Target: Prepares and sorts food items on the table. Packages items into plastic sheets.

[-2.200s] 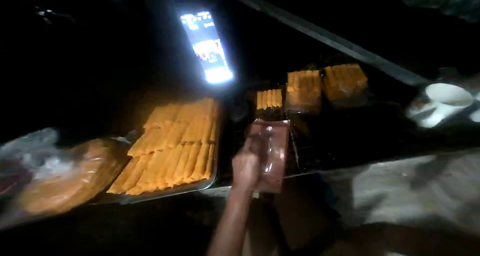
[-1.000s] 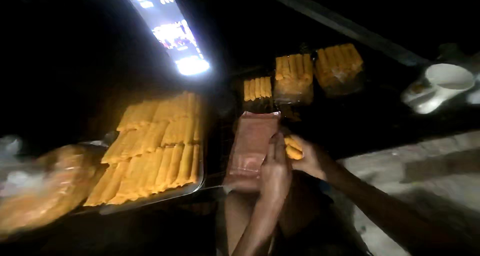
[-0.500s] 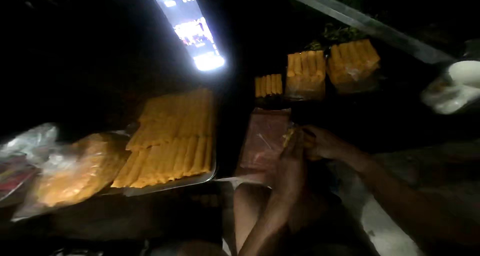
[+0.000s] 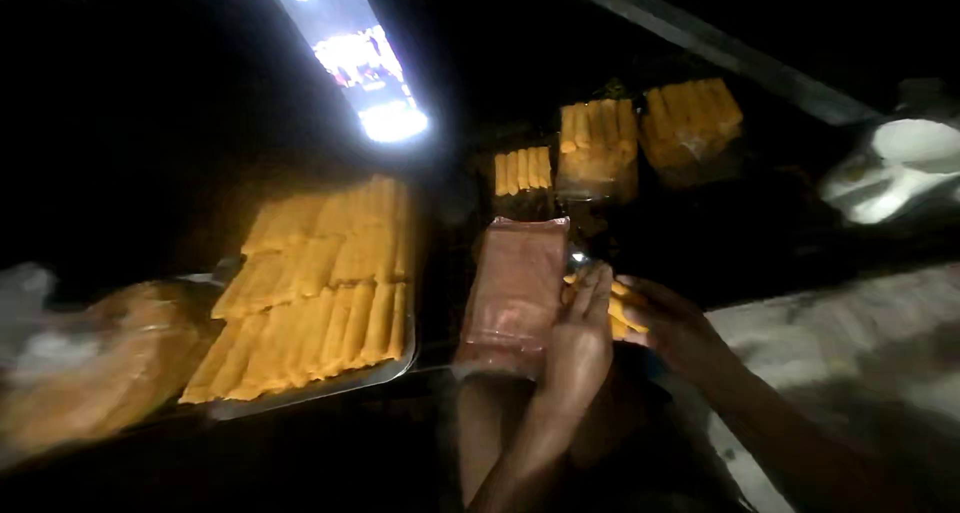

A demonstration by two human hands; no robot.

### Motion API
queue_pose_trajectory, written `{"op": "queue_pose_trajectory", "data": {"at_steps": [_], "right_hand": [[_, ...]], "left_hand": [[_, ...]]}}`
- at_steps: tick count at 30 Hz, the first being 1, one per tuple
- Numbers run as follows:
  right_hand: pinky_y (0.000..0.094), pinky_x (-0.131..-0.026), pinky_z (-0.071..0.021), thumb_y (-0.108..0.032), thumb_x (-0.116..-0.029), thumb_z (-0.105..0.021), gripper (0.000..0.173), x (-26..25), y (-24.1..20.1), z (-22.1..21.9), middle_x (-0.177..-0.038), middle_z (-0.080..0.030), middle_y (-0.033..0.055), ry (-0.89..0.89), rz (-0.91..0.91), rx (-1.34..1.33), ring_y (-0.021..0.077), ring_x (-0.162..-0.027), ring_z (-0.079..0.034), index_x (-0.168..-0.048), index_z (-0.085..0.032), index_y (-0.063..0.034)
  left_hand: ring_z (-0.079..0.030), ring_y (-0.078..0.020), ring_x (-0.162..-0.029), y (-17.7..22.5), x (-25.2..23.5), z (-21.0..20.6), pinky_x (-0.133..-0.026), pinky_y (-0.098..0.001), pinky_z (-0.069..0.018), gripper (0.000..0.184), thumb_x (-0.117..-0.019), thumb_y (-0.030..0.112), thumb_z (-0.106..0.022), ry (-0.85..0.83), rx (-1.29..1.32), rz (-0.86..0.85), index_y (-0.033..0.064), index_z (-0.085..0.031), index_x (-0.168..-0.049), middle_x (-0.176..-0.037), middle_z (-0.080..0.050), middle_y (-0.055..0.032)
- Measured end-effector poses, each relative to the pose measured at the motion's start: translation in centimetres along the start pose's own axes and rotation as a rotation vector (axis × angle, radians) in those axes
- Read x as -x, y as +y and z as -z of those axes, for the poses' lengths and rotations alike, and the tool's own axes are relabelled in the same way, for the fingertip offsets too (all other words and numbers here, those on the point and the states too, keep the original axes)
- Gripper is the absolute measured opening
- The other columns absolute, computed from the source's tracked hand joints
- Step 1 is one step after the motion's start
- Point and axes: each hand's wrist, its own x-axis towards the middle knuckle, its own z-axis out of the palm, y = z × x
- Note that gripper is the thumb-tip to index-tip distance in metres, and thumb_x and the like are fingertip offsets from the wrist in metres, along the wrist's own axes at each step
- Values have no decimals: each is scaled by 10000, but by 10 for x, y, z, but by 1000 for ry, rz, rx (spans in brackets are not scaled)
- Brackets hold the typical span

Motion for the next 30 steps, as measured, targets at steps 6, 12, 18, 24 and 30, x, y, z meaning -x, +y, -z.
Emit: {"op": "queue_pose_trajectory", "data": {"at_steps": [6, 12, 18, 24, 30], "right_hand": [[327, -893, -601, -71, -900, -687, 484, 1, 8, -1, -1294, -654, 113, 40, 120, 278, 157, -1081, -680, -1377, -609, -54], [310, -906, -599, -47, -935, -636, 476, 3, 11, -7, -1312, -640, 133, 23, 160, 216, 142, -1083, -680, -1403, -568, 1], [306, -865, -609, -26, -950, -611, 431, 1, 11, 1, -1246, -671, 127, 89, 157, 88, 153, -1023, -698, -1379, -589, -1], [342, -882, -611, 3, -967, -584, 434, -4, 12, -8, -1256, -654, 158, 67, 40, 39, 183, -1021, -703, -1401, -556, 9], [233, -829, -578, -10, -948, -593, 343, -8, 21, -13, -1094, -701, 82, 165, 235, 131, 54, -935, -674, -1284, -623, 46]], "left_hand": [[-742, -328, -988, 0, 10, 8, -752, -447, -621, 654, -901, -40, -635, -184, -130, 90, 109, -491, -1521, -1567, -461, -164], [-744, -315, -1013, 6, 8, 5, -791, -448, -616, 587, -905, -61, -601, -140, -155, 13, 39, -528, -1479, -1517, -535, -129], [-758, -296, -869, 4, 10, -2, -681, -428, -618, 647, -866, -77, -621, -84, -92, -27, 37, -507, -1493, -1512, -538, -137], [-757, -324, -885, 5, 6, -1, -710, -467, -607, 645, -873, -58, -630, -171, -167, 31, 46, -506, -1497, -1521, -528, -140], [-756, -268, -783, 18, 7, -7, -647, -424, -613, 668, -883, -42, -628, -194, -49, 8, 66, -473, -1524, -1545, -505, -117]]}}
